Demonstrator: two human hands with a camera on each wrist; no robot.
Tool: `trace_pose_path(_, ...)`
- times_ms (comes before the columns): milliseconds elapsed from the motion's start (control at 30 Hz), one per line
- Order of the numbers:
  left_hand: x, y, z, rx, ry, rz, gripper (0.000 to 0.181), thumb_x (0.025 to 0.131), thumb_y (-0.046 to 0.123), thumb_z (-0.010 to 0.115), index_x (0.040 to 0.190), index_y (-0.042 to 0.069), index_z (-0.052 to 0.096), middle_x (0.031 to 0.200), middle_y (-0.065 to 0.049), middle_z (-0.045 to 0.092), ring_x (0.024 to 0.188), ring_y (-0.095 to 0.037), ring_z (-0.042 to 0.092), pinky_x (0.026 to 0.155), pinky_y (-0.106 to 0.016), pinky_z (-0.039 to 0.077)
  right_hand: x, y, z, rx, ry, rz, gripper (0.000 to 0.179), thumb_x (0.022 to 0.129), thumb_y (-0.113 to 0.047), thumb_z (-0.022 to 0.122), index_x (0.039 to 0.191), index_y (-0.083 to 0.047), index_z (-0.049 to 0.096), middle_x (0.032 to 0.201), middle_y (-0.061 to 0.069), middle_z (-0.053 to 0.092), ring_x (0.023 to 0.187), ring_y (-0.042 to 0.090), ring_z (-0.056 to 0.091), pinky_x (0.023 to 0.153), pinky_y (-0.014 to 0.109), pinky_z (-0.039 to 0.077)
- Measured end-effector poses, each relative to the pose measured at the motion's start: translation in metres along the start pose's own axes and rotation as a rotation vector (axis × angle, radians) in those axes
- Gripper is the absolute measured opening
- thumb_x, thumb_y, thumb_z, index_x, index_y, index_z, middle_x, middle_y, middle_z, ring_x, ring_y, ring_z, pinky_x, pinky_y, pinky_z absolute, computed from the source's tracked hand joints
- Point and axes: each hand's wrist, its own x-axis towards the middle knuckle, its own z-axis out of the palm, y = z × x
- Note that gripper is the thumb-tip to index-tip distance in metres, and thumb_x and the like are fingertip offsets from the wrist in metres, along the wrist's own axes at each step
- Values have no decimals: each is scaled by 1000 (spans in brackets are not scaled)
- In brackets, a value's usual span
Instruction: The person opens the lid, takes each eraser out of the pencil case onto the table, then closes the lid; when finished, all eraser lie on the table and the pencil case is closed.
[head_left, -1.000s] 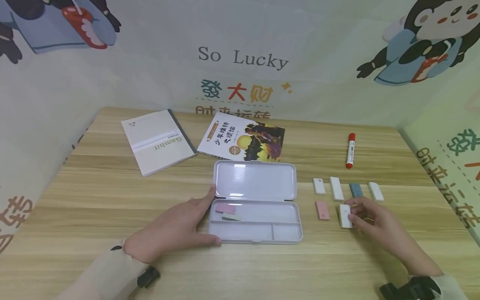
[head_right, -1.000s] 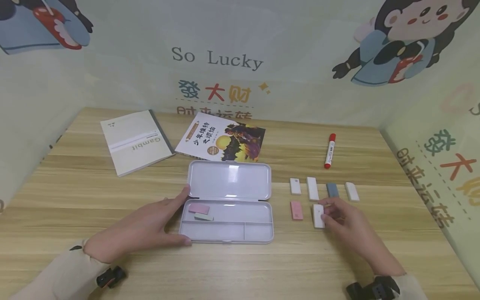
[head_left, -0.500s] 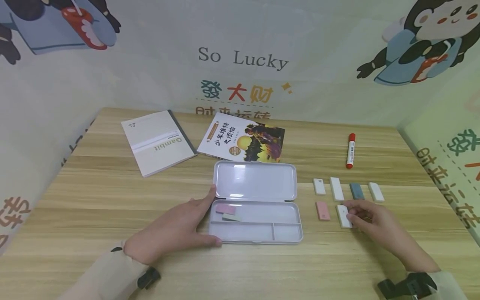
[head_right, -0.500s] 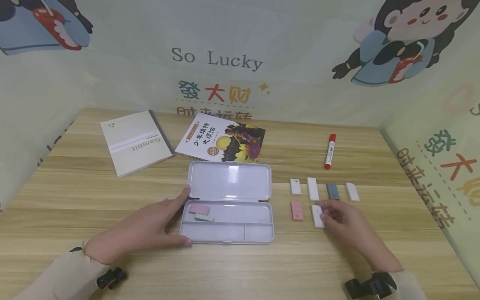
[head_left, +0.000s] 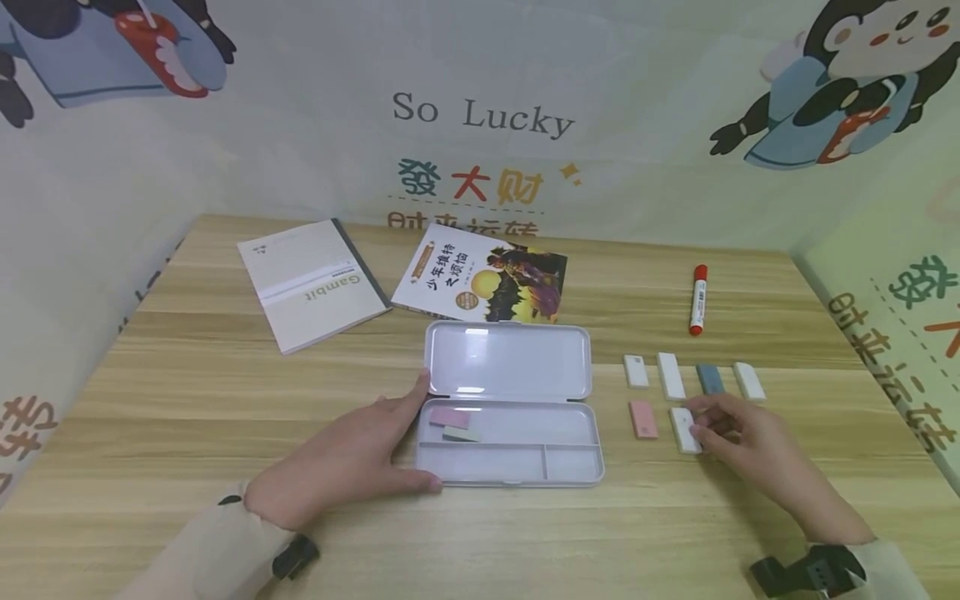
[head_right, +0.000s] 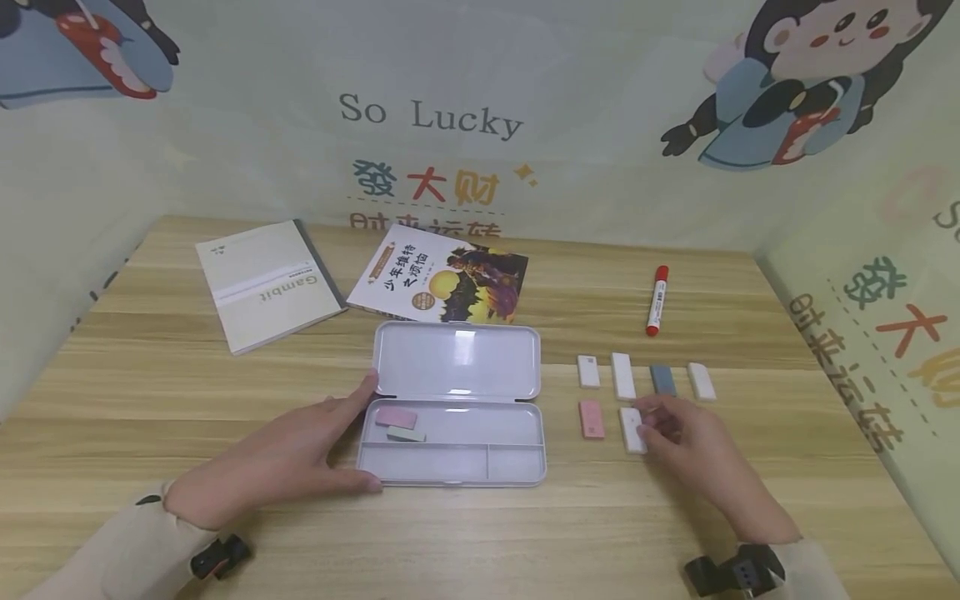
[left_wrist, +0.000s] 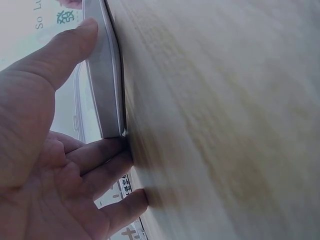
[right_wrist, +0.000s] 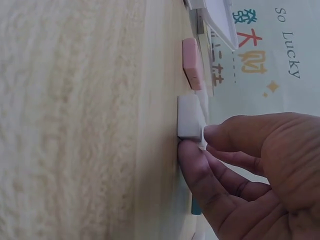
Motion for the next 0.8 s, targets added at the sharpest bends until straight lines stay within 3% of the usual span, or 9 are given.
trace_pose_path(267, -1, 0, 0, 3, 8, 3, 121, 82, 62, 81, 168, 6, 17, 161, -23, 47, 145, -53, 47, 121, -61, 41, 7, -21, -9, -81, 102, -162, 22, 96, -1, 71, 118, 2, 70, 94, 7, 73, 83, -5, 59, 65, 20, 59)
trace_pose_path(333, -1, 0, 0, 4, 9, 6, 122, 82, 64, 81, 168, 6, 17, 161, -23, 47, 145, -53, 47, 121, -62, 42, 12, -32, -7, -82, 89, -203, 22, 97, -1, 71, 119, 1, 70, 95, 6, 73, 86, -1, 61, 67, 22, 61)
trace_pose_path(533, -2, 1, -1, -5, 10, 19, 123, 81, 65, 81, 168, 6, 17, 161, -23, 47, 145, -51, 48, 120, -61, 42, 30, -73, 10, 2, -15, -376, 20, 97, -1, 70, 118, 0, 71, 101, 6, 76, 90, 16, 71, 74, 27, 64)
trace_pose_path(800, -2, 0, -2, 4, 10, 27, 123, 82, 65, 80, 168, 6, 15, 161, -23, 47, 145, -50, 49, 121, -61, 41, 49, -123, 39, 37, -232, -434, 21, 102, -9, 65, 122, -5, 71, 111, 5, 76, 98, 14, 72, 84, 29, 64)
